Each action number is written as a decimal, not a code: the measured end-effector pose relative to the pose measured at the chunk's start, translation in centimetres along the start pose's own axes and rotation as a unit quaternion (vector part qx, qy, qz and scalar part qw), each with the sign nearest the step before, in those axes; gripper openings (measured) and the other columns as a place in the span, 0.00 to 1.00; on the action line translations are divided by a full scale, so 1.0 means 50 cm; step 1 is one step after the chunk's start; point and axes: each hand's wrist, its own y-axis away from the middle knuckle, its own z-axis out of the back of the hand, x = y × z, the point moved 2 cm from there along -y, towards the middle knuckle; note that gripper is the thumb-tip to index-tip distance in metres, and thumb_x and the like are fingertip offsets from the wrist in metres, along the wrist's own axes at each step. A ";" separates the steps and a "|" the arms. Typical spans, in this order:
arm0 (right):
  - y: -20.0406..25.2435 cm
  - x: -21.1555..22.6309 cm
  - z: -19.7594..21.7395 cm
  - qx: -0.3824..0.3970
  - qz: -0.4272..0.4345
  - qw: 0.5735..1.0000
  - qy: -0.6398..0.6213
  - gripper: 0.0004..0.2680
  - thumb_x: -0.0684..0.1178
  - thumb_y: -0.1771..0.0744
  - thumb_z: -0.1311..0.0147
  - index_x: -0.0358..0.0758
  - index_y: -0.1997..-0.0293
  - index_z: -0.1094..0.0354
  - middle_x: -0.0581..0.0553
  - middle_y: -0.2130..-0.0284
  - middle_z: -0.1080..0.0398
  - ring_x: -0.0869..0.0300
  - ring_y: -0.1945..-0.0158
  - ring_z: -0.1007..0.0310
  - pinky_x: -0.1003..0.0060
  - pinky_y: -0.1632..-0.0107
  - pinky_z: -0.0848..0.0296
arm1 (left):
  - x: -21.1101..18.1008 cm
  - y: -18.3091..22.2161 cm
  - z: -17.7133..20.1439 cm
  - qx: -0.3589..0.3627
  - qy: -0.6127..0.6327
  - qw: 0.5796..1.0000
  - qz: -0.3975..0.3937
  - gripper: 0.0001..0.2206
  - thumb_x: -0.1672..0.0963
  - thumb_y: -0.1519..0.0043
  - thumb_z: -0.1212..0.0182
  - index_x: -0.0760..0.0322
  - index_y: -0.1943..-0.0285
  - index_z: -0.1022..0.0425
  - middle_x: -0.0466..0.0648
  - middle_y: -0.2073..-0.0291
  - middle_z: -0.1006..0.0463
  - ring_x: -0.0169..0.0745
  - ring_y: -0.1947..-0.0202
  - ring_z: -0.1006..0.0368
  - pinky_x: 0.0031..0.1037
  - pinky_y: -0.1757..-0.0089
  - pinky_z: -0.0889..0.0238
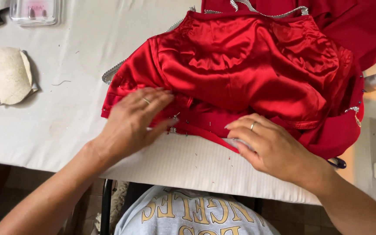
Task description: Adjusting and inserting pins into a red satin dress to prepare it for sewing or alterations
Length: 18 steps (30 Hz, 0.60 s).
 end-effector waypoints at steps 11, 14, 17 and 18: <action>-0.044 -0.035 -0.091 -0.014 -0.007 1.000 -0.012 0.13 0.37 0.33 0.49 0.31 0.42 0.34 0.36 0.42 0.33 0.48 0.38 0.35 0.55 0.38 0.34 | 0.195 -0.054 0.004 0.137 -0.082 0.936 0.314 0.33 0.38 0.46 0.30 0.64 0.50 0.34 0.52 0.62 0.26 0.53 0.62 0.33 0.42 0.64 0.37; -0.039 -0.035 -0.103 -0.031 0.019 0.998 0.058 0.13 0.36 0.34 0.49 0.32 0.42 0.33 0.37 0.42 0.32 0.48 0.39 0.34 0.54 0.41 0.32 | 0.211 -0.045 -0.011 0.139 0.023 0.922 0.360 0.23 0.45 0.42 0.29 0.59 0.69 0.38 0.44 0.79 0.32 0.43 0.76 0.40 0.34 0.72 0.45; -0.031 -0.036 -0.114 -0.030 0.007 0.997 0.078 0.15 0.35 0.34 0.50 0.34 0.39 0.34 0.39 0.41 0.32 0.49 0.39 0.34 0.54 0.41 0.32 | 0.200 -0.026 0.007 0.096 0.065 0.928 0.353 0.23 0.52 0.38 0.31 0.58 0.76 0.45 0.41 0.85 0.41 0.36 0.80 0.48 0.30 0.75 0.52; -0.028 -0.037 -0.117 -0.032 0.002 0.996 0.084 0.16 0.34 0.34 0.51 0.35 0.38 0.35 0.41 0.40 0.33 0.49 0.38 0.35 0.53 0.42 0.31 | 0.191 -0.021 0.019 0.076 0.072 0.934 0.341 0.22 0.55 0.36 0.32 0.58 0.76 0.46 0.40 0.85 0.42 0.35 0.80 0.49 0.29 0.75 0.53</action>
